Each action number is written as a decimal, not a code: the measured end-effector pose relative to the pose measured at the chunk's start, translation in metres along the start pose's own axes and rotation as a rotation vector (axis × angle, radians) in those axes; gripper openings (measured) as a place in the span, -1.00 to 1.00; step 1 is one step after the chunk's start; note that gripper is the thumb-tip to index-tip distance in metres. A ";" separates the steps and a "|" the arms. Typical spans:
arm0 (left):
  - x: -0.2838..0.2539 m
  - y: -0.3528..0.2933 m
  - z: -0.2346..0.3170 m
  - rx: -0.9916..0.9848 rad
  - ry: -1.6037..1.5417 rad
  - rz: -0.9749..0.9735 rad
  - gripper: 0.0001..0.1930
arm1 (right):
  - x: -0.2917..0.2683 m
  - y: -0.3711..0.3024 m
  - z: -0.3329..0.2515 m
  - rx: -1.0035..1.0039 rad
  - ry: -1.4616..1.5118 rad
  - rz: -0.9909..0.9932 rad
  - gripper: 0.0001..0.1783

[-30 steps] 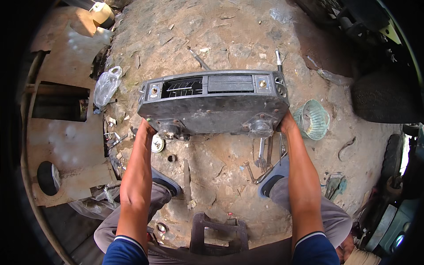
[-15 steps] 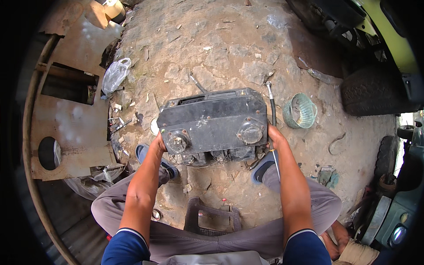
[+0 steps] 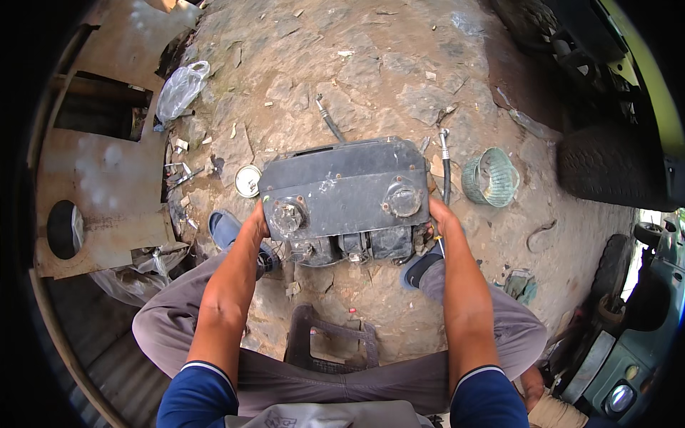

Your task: The person disassembles an automotive component, likely an air conditioning evaporator housing, by removing screws with a screwdriver and prying the casing apart with a wrench and their hands.

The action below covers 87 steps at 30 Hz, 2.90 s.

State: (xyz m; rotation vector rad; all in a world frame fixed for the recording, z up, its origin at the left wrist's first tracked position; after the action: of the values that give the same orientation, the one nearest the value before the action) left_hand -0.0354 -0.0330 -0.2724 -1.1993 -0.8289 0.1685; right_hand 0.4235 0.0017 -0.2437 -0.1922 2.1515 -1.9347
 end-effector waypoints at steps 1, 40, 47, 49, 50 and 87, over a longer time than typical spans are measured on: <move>-0.014 0.000 0.004 0.037 -0.023 0.006 -0.29 | 0.005 0.003 -0.005 -0.011 -0.007 0.004 -0.49; 0.191 -0.339 0.107 1.022 1.908 0.184 -0.43 | 0.142 -0.337 -0.201 -1.118 -0.737 0.780 -0.41; 0.127 -0.359 0.173 0.953 1.917 0.472 -0.44 | 0.271 -0.287 -0.223 -1.228 -0.656 0.463 -0.45; 0.115 -0.354 0.178 0.988 1.856 0.474 -0.44 | 0.295 -0.276 -0.229 -1.302 -0.742 0.529 -0.47; 0.107 -0.350 0.179 0.952 1.875 0.463 -0.44 | 0.305 -0.271 -0.232 -1.292 -0.776 0.536 -0.47; 0.072 -0.336 0.184 0.761 1.894 0.425 -0.45 | 0.334 -0.238 -0.269 -1.211 -1.034 0.461 -0.50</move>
State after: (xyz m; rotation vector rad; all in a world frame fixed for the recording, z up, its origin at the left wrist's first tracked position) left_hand -0.2043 0.0131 0.0760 -0.3576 1.0869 -0.2984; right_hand 0.0159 0.1470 -0.0129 -0.6303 1.9471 0.0101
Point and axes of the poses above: each hand's wrist, its own y-axis towards the middle knuckle, its own x-axis out of the palm, z = x × y, the point moved 5 cm from there along y, towards the middle knuckle, and after that the axes turned 6 degrees about x, right-handed, at the moved point
